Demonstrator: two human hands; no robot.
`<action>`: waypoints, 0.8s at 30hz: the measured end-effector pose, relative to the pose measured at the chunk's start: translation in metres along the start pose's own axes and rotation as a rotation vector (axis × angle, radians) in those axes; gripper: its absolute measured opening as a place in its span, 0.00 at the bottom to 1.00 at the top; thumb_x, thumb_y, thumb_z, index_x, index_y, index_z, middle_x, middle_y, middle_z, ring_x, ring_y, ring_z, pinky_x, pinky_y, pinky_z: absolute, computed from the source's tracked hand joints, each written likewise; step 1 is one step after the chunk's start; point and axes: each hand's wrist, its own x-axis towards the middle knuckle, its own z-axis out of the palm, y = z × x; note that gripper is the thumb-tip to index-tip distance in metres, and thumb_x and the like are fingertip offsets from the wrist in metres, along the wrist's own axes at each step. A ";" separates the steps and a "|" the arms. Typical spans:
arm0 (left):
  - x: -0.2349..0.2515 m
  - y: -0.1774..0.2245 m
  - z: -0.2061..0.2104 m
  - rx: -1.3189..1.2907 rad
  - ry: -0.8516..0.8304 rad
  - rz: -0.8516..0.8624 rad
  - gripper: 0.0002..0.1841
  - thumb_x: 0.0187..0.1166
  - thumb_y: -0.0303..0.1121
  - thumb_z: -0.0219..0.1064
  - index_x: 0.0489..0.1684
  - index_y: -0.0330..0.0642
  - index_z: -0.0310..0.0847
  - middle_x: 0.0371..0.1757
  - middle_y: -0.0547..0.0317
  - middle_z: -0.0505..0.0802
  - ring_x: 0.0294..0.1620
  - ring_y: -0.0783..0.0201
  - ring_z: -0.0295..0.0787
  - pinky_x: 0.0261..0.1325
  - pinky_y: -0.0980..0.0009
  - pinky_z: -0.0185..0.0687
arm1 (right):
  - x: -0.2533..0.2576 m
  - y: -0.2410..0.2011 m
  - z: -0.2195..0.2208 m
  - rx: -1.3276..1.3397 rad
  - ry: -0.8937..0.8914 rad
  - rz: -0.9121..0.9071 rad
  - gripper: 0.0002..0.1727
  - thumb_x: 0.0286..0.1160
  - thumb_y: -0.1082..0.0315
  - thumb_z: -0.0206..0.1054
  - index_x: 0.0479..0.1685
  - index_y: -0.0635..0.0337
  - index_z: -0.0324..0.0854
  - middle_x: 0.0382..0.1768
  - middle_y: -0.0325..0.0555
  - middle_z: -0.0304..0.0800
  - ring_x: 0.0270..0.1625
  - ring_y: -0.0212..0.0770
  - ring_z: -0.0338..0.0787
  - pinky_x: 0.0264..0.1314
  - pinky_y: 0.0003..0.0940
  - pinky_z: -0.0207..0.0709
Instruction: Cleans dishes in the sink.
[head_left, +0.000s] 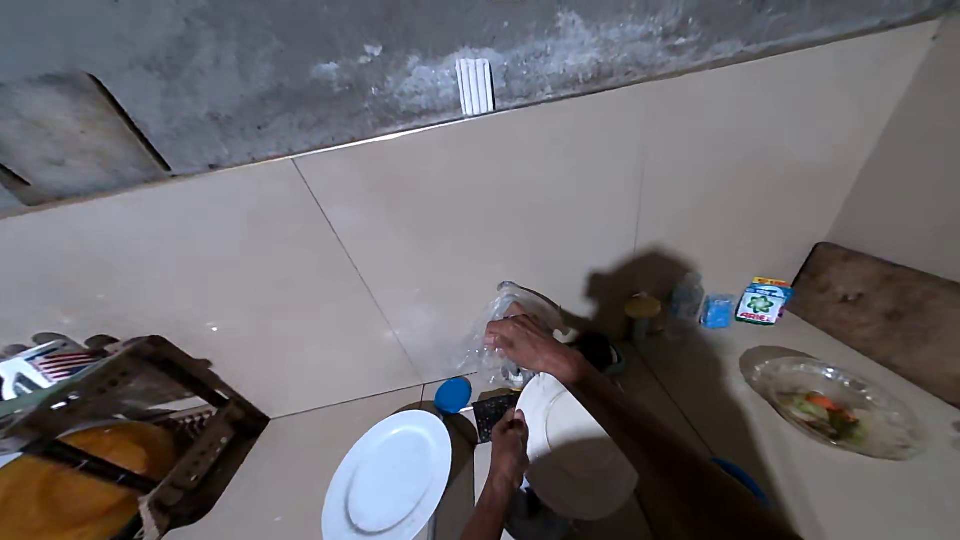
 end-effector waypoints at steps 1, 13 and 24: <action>-0.001 -0.001 -0.001 0.003 0.000 0.000 0.11 0.91 0.27 0.50 0.45 0.31 0.78 0.26 0.64 0.75 0.26 0.73 0.72 0.33 0.76 0.72 | -0.001 0.000 0.000 0.007 -0.001 0.003 0.14 0.88 0.65 0.59 0.49 0.63 0.90 0.43 0.56 0.93 0.53 0.57 0.90 0.61 0.61 0.77; -0.014 0.007 -0.008 -0.019 0.033 -0.076 0.13 0.92 0.28 0.50 0.56 0.28 0.78 0.37 0.56 0.80 0.36 0.70 0.76 0.43 0.74 0.75 | 0.000 0.007 0.000 -0.030 0.003 -0.052 0.15 0.89 0.63 0.58 0.46 0.62 0.90 0.40 0.52 0.94 0.54 0.56 0.90 0.61 0.61 0.77; -0.022 0.005 -0.009 -0.061 0.061 -0.051 0.12 0.92 0.27 0.50 0.57 0.26 0.76 0.40 0.54 0.82 0.39 0.70 0.78 0.46 0.73 0.78 | -0.003 0.013 0.001 0.022 0.077 -0.137 0.14 0.86 0.64 0.60 0.46 0.63 0.91 0.42 0.53 0.94 0.59 0.57 0.87 0.65 0.59 0.75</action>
